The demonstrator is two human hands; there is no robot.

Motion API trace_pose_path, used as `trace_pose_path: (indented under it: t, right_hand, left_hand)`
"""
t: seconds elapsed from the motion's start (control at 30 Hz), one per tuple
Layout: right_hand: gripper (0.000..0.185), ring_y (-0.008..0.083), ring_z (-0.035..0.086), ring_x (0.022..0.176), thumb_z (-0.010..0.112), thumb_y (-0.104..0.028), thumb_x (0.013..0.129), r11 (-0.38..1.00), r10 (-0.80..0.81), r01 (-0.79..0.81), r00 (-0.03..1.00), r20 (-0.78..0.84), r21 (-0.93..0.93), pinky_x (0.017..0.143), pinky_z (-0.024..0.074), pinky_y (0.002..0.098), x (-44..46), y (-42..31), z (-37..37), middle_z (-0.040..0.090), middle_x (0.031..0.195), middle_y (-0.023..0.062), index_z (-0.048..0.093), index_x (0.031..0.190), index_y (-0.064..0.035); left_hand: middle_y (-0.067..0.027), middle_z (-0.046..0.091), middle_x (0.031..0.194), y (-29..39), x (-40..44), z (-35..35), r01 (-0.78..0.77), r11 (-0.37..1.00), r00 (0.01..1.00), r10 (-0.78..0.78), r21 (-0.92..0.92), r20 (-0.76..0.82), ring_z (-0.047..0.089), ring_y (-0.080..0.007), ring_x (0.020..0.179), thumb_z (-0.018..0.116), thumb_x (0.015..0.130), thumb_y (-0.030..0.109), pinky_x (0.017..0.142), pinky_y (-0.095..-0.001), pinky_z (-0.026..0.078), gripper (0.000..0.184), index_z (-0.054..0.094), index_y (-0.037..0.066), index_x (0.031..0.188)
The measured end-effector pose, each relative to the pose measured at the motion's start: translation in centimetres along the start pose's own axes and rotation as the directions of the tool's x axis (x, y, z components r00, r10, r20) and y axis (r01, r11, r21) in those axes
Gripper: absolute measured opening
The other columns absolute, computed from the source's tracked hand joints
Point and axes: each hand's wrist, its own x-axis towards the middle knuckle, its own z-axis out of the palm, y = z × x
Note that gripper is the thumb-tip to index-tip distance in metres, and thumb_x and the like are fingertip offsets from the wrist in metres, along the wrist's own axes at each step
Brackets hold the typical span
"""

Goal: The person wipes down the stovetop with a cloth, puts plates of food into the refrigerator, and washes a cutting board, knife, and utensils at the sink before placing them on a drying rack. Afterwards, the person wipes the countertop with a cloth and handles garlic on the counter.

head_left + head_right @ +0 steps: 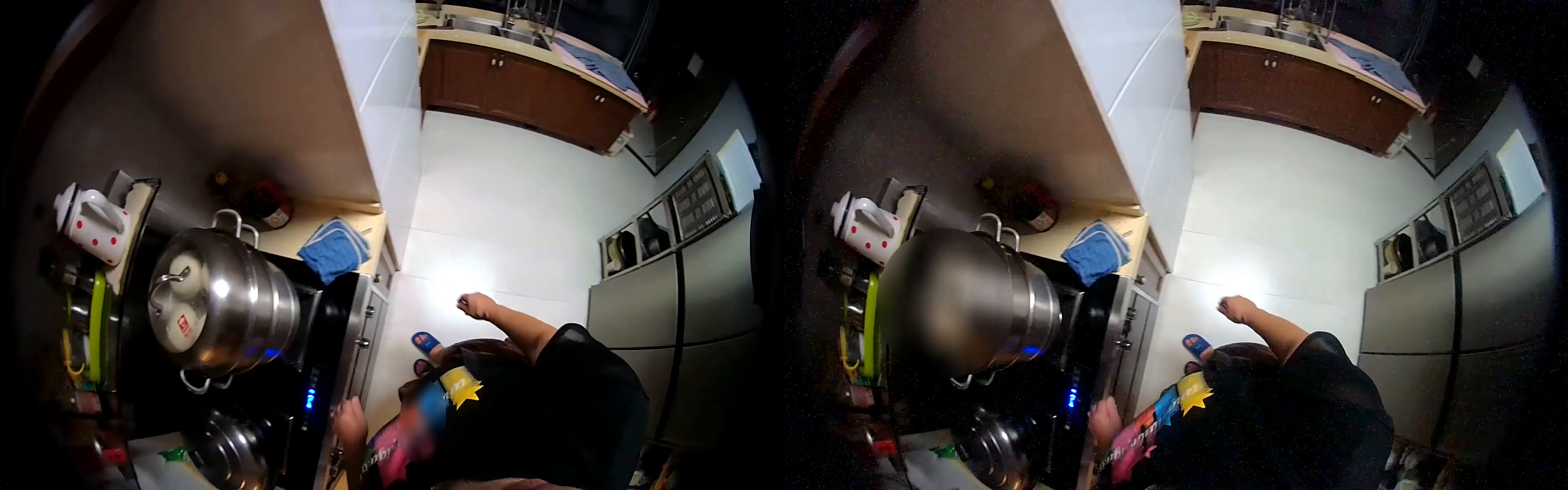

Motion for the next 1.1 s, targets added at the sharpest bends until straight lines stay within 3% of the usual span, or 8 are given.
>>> trace_pose_path:
  t: [0.13,0.17,0.23,0.37,0.47,0.63,0.73,1.1]
  right_hand:
    - [0.037,0.0368,0.061,0.082,0.050,-0.037,0.083,0.945,0.248,-0.190,0.947,0.206,-0.267,0.076,0.0486,0.0436,-7.9,14.0,2.4,0.065,0.084,0.0189,0.067,0.082,-0.0038]
    - [0.042,0.0385,0.059,0.094,0.053,-0.041,0.084,0.901,0.424,-0.386,0.882,0.207,-0.198,0.083,0.0470,0.0439,-10.1,16.3,2.3,0.063,0.099,0.0228,0.067,0.090,-0.0015]
    - [0.034,0.0318,0.063,0.071,0.057,-0.034,0.080,0.859,0.486,-0.483,0.874,-0.028,-0.169,0.068,0.0504,0.0419,-12.9,23.4,4.9,0.066,0.076,0.0175,0.067,0.073,-0.0022]
    - [0.031,0.0245,0.059,0.049,0.058,-0.026,0.082,0.754,0.629,-0.647,0.761,0.157,0.116,0.048,0.0497,0.0377,-14.7,27.1,2.9,0.065,0.069,0.0152,0.066,0.072,0.0022]
    - [0.034,0.0217,0.063,0.059,0.051,-0.027,0.087,0.635,0.643,-0.685,0.725,0.246,0.357,0.049,0.0507,0.0359,-11.8,29.4,1.8,0.067,0.072,0.0147,0.063,0.092,0.0040]
    - [0.038,0.0230,0.067,0.078,0.053,-0.025,0.084,0.629,0.541,-0.485,0.834,0.105,0.607,0.076,0.0503,0.0333,-7.6,32.2,-6.5,0.068,0.084,0.0177,0.060,0.103,0.0061]
    - [0.035,0.0234,0.067,0.075,0.053,-0.025,0.083,0.714,0.507,-0.420,0.862,0.000,0.560,0.075,0.0504,0.0334,-5.4,36.9,-11.6,0.068,0.081,0.0170,0.061,0.099,0.0050]
    - [0.029,0.0164,0.059,0.059,0.054,-0.024,0.086,0.457,0.654,-0.342,0.755,-0.050,0.821,0.048,0.0452,0.0286,7.4,48.1,-27.2,0.065,0.074,0.0115,0.058,0.101,0.0008]
  left_hand:
    - [-0.0205,0.059,0.072,3.5,4.1,1.9,-0.175,0.980,0.976,0.185,-0.093,0.114,0.057,-0.0398,0.071,0.053,0.088,0.026,0.065,-0.0486,0.043,0.032,0.058,0.001,0.068]
    - [-0.0201,0.059,0.072,4.2,5.1,2.3,-0.206,0.970,0.966,0.222,-0.126,0.131,0.057,-0.0396,0.071,0.054,0.087,0.026,0.065,-0.0488,0.043,0.032,0.058,0.001,0.068]
    - [-0.0194,0.060,0.073,8.0,6.9,2.3,-0.187,0.969,0.956,0.217,-0.162,0.196,0.057,-0.0394,0.072,0.056,0.086,0.025,0.064,-0.0487,0.044,0.029,0.059,0.001,0.068]
    - [-0.0190,0.060,0.075,14.6,10.9,4.7,-0.342,0.906,0.879,0.403,-0.249,0.256,0.057,-0.0388,0.073,0.057,0.085,0.024,0.066,-0.0482,0.045,0.025,0.060,0.002,0.072]
    - [-0.0184,0.061,0.078,20.7,14.7,7.5,-0.449,0.863,0.799,0.503,-0.230,0.328,0.058,-0.0384,0.074,0.057,0.084,0.024,0.067,-0.0476,0.045,0.024,0.061,0.003,0.075]
    - [-0.0180,0.063,0.086,33.5,21.5,12.2,-0.446,0.869,0.696,0.486,-0.212,0.528,0.060,-0.0370,0.083,0.055,0.084,0.026,0.073,-0.0450,0.047,0.025,0.064,0.003,0.084]
    - [-0.0195,0.064,0.093,41.0,25.4,14.5,-0.534,0.821,0.619,0.542,-0.202,0.568,0.060,-0.0365,0.088,0.054,0.084,0.026,0.077,-0.0446,0.048,0.028,0.062,0.004,0.099]
    - [-0.0190,0.064,0.093,55.1,40.4,22.2,-0.550,0.814,0.543,0.519,-0.189,0.660,0.060,-0.0367,0.090,0.057,0.083,0.028,0.079,-0.0443,0.048,0.029,0.062,0.004,0.097]
